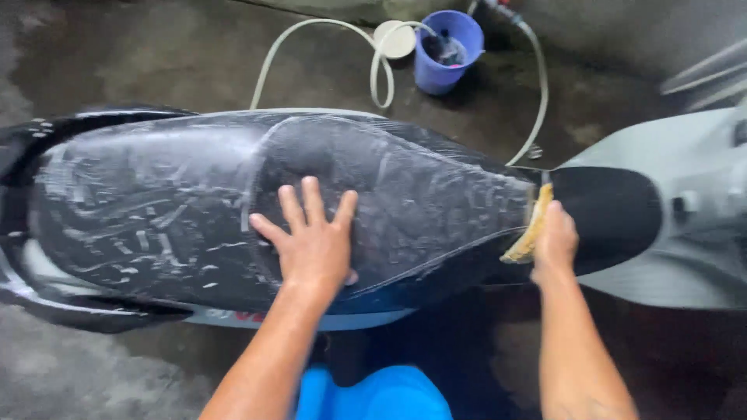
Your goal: The person scrubs the soapy seat of a motorcycle with a yellow sponge, moving from the rear to the front and covering the entire surface. The person uses their left hand to stabilize the seat while scrubbing with the right hand.
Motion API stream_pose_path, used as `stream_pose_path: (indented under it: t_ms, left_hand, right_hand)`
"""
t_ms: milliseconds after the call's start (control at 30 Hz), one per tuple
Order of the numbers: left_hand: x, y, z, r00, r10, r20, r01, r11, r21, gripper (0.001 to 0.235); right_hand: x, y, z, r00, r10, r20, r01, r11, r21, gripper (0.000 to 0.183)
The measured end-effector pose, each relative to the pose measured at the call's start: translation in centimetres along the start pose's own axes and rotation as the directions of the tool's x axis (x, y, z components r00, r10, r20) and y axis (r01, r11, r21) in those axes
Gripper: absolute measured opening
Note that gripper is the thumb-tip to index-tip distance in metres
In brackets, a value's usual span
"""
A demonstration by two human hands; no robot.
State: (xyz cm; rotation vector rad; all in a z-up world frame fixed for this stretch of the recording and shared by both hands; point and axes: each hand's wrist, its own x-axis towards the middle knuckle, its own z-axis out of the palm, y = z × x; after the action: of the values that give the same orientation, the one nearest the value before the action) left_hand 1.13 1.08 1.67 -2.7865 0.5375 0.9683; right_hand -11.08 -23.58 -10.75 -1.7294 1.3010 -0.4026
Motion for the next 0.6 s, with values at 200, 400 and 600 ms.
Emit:
stream_pose_path:
  t_ms: [200, 400, 600]
  left_hand:
    - [0.5, -0.3, 0.4, 0.999, -0.042, -0.001, 0.042, 0.999, -0.026, 0.115]
    - [0.4, -0.6, 0.1, 1.000, -0.006, 0.010, 0.006, 1.000, -0.017, 0.115]
    - [0.7, -0.4, 1.1, 0.999, 0.031, -0.031, -0.029, 0.997, 0.068, 0.119]
  right_hand:
    - [-3.6, 3.0, 5.0, 0.844, 0.409, -0.347, -0.143, 0.795, 0.590, 0.058]
    - [-2.9, 5.2, 5.4, 0.609, -0.681, -0.407, 0.475, 0.724, -0.500, 0.030]
    - [1.6, 3.6, 3.3, 0.964, 0.002, -0.264, -0.044, 0.987, -0.153, 0.043]
